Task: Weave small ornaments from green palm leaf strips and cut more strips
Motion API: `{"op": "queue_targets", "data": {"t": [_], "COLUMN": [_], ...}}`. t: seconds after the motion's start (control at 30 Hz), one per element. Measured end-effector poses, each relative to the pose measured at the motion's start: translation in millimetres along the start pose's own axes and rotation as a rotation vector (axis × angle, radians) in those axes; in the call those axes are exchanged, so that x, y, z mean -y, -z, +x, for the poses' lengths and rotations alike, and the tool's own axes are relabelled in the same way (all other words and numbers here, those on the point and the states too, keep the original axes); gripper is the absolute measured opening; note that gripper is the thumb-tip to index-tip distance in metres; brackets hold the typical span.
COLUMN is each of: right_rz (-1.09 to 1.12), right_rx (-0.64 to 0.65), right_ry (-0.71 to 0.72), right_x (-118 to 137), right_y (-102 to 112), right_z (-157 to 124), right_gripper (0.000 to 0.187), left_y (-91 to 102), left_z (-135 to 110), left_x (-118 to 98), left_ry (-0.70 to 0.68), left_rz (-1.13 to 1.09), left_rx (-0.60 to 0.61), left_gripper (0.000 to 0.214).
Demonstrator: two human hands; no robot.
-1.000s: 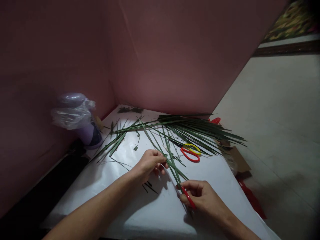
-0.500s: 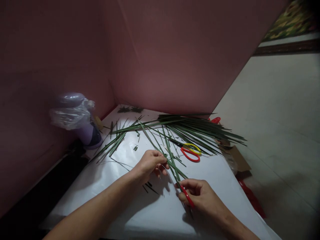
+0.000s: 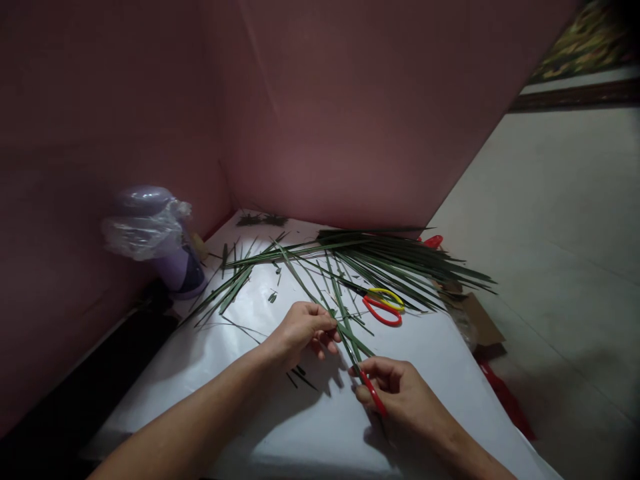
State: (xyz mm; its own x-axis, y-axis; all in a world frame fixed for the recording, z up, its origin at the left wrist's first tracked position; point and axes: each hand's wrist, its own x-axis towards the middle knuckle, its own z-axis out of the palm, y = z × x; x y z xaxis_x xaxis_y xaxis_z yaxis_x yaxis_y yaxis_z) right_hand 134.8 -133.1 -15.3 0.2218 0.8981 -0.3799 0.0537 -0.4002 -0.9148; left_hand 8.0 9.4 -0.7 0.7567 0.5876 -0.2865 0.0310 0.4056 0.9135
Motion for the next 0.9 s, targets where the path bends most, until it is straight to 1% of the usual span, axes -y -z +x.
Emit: {"op": "queue_targets", "data": {"t": [0.17,0.27,0.4,0.5,0.63,0.73,0.9], "right_rz": [0.003,0.013,0.005,0.015,0.01,-0.024,-0.039], "right_rx": [0.027,0.022,0.01,0.009,0.014,0.032,0.0], "right_ry": [0.007,0.023,-0.011,-0.013,0.05,0.063,0.076], "right_x": [-0.3,-1.4,-1.6,-2.0,-2.0,-0.6,-2.0], "right_y": [1.7,1.9,0.1,-1.5,-1.2,0.2,1.1], "right_z": [0.8,1.1,1.0,1.7,3.0,2.9,3.3], "right_gripper": [0.021,0.023,0.027,0.024,0.018,0.015,0.017], "left_y": [0.5,0.5,-0.3,-1.1,-2.5,-3.2,-2.2], "left_z": [-0.2,-0.5,-0.8,-1.0,-1.5,-1.9,-1.4], "left_x": [0.8,0.9,1.0,1.0,0.0,-0.9,0.0], "left_ry": [-0.004,-0.001,-0.008,0.0,0.021,0.024,0.007], "left_rz": [0.001,-0.001,-0.013,-0.009,-0.014,-0.019,-0.028], "left_rx": [0.011,0.012,0.014,0.013,0.0,-0.011,-0.037], "left_gripper": [0.016,0.016,0.014,0.013,0.012,0.011,0.01]}}
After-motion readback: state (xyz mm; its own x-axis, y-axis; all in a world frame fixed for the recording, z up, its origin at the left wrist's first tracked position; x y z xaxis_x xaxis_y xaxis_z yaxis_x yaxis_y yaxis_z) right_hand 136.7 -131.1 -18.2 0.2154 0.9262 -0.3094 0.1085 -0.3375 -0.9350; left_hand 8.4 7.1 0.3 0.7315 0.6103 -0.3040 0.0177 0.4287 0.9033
